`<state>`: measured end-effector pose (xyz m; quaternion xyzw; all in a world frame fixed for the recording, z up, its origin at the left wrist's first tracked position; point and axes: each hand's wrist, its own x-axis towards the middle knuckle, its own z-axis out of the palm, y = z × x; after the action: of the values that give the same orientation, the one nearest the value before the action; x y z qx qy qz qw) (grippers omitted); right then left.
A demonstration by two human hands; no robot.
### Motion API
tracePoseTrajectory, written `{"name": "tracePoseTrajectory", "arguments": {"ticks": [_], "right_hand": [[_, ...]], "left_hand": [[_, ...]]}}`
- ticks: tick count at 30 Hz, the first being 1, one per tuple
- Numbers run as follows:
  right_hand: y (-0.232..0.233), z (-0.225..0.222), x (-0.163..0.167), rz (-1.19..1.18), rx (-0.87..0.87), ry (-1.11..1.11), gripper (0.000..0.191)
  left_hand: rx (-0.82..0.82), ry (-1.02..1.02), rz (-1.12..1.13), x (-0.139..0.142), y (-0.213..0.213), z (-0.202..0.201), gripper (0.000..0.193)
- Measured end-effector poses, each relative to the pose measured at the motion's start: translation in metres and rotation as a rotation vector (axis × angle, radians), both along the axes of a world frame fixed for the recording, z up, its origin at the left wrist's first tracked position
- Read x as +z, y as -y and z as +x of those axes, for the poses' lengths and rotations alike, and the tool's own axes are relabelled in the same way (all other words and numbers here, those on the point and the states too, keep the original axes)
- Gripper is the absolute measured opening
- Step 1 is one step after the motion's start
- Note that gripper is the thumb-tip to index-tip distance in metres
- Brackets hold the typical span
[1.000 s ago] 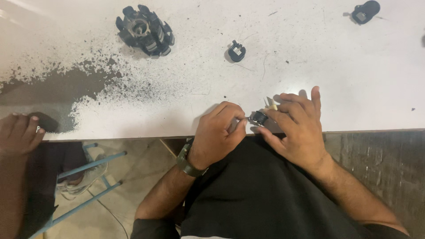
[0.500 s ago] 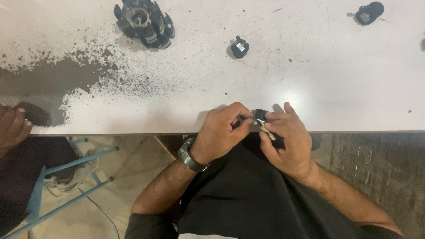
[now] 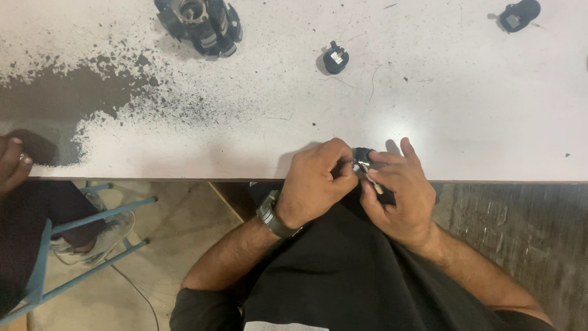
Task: The person sits at a white worktable and assembles small black plastic rotor-like parts onto metal hub inserts, one at a time, using a small hand tool to press and seat each part. Finished assemblies are set aside in growing piles on the table, and at the end the person gathers the completed parts together.
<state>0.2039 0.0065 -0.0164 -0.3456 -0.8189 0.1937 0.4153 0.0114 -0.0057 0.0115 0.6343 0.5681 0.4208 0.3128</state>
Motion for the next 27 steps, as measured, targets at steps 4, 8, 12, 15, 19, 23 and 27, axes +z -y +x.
{"name": "tracePoseTrajectory", "arguments": {"ticks": [4,8,12,15,19,23,27], "right_hand": [[0.002,0.001,0.001,0.001,0.005,0.017,0.033],[0.003,0.000,0.003,0.006,-0.006,0.051,0.033],[0.002,-0.002,0.006,0.019,-0.030,0.051,0.033],[0.001,-0.002,0.007,0.023,-0.025,0.058,0.032],[0.004,0.001,0.005,0.001,-0.018,0.077,0.032],[-0.001,0.002,0.004,0.026,-0.016,0.104,0.032],[-0.033,0.021,0.012,0.082,-0.069,0.206,0.027]], "left_hand": [[0.024,-0.021,0.045,-0.003,0.002,0.003,0.012],[0.035,-0.019,0.062,-0.006,0.003,0.005,0.011],[0.023,-0.009,0.086,-0.006,0.003,0.006,0.010],[0.020,-0.012,0.077,-0.006,0.003,0.006,0.010],[0.017,-0.012,0.099,-0.010,0.004,0.004,0.011],[-0.013,0.024,0.103,-0.009,0.002,0.001,0.011],[-0.050,-0.254,-0.052,0.003,-0.027,-0.017,0.017]]}}
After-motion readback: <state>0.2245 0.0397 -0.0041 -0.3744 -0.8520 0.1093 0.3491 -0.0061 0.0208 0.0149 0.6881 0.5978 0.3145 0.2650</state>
